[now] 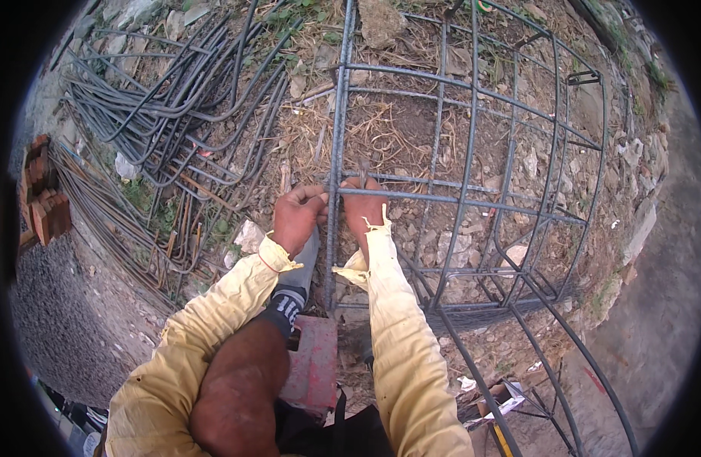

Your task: The person assembles a rebar cage by hand, positioning vertical and horizontal steel bars into a grid and tying intersections with wire. The person works on a construction site with scattered debris and other rebar cages nearby.

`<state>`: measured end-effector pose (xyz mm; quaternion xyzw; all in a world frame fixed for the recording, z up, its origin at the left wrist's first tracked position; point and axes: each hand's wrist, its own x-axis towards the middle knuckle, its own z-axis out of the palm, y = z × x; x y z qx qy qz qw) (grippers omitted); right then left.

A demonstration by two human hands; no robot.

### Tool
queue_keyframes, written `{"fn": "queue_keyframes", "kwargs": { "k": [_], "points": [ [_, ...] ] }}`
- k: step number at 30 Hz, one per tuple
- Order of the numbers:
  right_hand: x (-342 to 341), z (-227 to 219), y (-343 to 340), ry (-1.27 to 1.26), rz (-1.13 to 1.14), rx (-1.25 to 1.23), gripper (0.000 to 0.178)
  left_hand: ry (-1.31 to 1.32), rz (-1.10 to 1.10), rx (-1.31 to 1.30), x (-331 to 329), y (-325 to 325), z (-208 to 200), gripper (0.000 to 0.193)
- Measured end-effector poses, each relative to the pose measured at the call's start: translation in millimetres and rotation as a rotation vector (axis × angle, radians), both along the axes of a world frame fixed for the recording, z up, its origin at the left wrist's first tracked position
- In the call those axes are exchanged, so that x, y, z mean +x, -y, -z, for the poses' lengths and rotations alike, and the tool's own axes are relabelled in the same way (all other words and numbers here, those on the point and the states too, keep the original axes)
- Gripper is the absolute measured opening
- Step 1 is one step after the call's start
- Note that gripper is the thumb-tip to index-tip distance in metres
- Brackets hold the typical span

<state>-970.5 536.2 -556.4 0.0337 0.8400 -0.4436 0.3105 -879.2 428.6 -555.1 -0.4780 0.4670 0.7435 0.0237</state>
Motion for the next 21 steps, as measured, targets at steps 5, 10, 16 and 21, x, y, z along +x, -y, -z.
{"fn": "queue_keyframes", "kwargs": {
  "k": [5, 10, 16, 21],
  "points": [
    [4, -13, 6, 0.1, 0.155, -0.189, 0.011, -0.043, -0.013, 0.041, -10, -20, -4, 0.011],
    [1, -17, 6, 0.035, 0.011, 0.0, 0.013, -0.078, 0.027, 0.036, 1, -14, 8, 0.02],
    [3, 10, -8, 0.005, 0.017, -0.067, 0.017, -0.093, 0.304, -0.367, 11, 9, 13, 0.013],
    [5, 10, -7, -0.017, 0.024, -0.081, 0.017, -0.114, 0.343, -0.464, 19, 15, 19, 0.013]
  ]
}}
